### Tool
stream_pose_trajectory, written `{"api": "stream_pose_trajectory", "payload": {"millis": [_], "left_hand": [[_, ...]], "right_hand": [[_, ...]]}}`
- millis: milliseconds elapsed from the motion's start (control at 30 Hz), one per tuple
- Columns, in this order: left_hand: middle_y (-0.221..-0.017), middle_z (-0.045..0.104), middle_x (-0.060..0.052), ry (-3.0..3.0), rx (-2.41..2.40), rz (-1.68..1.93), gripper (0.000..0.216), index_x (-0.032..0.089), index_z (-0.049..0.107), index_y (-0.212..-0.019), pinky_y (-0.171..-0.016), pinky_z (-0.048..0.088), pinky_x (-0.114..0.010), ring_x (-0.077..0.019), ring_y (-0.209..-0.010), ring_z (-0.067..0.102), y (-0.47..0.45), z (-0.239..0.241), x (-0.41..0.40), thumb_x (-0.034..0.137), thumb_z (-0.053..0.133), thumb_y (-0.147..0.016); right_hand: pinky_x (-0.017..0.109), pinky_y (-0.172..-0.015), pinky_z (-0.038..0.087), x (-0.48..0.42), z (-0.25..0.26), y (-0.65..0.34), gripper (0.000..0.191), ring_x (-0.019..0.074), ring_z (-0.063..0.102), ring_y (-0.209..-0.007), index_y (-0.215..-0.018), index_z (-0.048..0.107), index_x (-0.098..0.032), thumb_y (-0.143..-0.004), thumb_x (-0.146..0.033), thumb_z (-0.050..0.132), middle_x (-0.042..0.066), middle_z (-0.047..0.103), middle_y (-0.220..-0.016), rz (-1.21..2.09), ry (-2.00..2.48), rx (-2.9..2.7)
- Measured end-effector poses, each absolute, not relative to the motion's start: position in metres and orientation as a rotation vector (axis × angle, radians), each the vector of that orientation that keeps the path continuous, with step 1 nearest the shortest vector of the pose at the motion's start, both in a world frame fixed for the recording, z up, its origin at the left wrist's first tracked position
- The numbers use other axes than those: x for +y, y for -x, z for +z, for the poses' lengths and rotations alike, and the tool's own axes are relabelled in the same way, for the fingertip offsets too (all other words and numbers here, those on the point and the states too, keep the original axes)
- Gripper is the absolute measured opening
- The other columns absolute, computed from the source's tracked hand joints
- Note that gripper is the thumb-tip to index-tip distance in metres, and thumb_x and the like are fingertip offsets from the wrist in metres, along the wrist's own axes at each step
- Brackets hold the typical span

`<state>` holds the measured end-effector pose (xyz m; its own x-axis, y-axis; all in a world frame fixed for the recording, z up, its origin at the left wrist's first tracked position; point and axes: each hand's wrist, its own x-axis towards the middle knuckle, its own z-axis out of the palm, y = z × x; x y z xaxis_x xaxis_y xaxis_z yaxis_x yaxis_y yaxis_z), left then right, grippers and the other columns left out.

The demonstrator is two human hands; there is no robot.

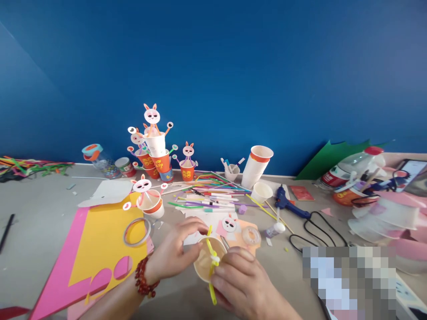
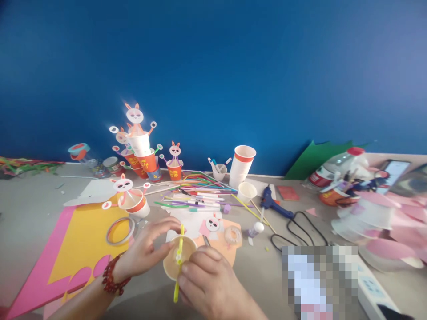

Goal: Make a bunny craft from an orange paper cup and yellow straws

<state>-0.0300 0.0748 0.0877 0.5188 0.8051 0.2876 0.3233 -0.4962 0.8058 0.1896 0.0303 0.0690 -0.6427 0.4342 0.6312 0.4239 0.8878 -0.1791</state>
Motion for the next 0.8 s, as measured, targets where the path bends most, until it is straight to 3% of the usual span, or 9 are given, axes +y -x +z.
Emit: {"api": "stream_pose_trajectory", "payload": {"millis": [200, 500, 800], "left_hand": [[-0.112, 0.07, -0.007, -2.244, 1.112, 0.897, 0.028, 0.022, 0.06, -0.114, -0.093, 0.052, -0.033, -0.0244, -0.107, 0.065, 0.027, 0.079, 0.061, 0.022, 0.067, -0.087], [-0.104, 0.072, -0.005, -2.342, 1.197, 0.999, 0.014, 0.024, 0.061, -0.108, -0.088, 0.051, -0.033, -0.0227, -0.1, 0.067, 0.023, 0.084, 0.053, 0.027, 0.062, -0.095], [-0.103, 0.072, -0.004, -2.316, 1.195, 1.02, 0.013, 0.023, 0.062, -0.108, -0.087, 0.052, -0.031, -0.0201, -0.099, 0.066, 0.02, 0.09, 0.052, 0.02, 0.055, -0.097]], "right_hand": [[0.033, -0.068, 0.05, 0.029, 0.074, -0.19, 0.019, 0.017, 0.059, -0.066, -0.09, 0.066, -0.016, -0.099, -0.012, 0.05, 0.002, 0.07, -0.072, 0.018, 0.564, -2.342], [0.03, -0.076, 0.052, 0.03, 0.084, -0.186, 0.03, 0.0157, 0.06, -0.067, -0.086, 0.067, -0.016, -0.103, -0.01, 0.044, 0.002, 0.068, -0.068, 0.002, 0.521, -2.331], [0.029, -0.082, 0.05, 0.03, 0.076, -0.184, 0.033, 0.0143, 0.059, -0.07, -0.083, 0.067, -0.015, -0.104, -0.011, 0.041, 0.002, 0.069, -0.071, -0.045, 0.517, -2.267]]}}
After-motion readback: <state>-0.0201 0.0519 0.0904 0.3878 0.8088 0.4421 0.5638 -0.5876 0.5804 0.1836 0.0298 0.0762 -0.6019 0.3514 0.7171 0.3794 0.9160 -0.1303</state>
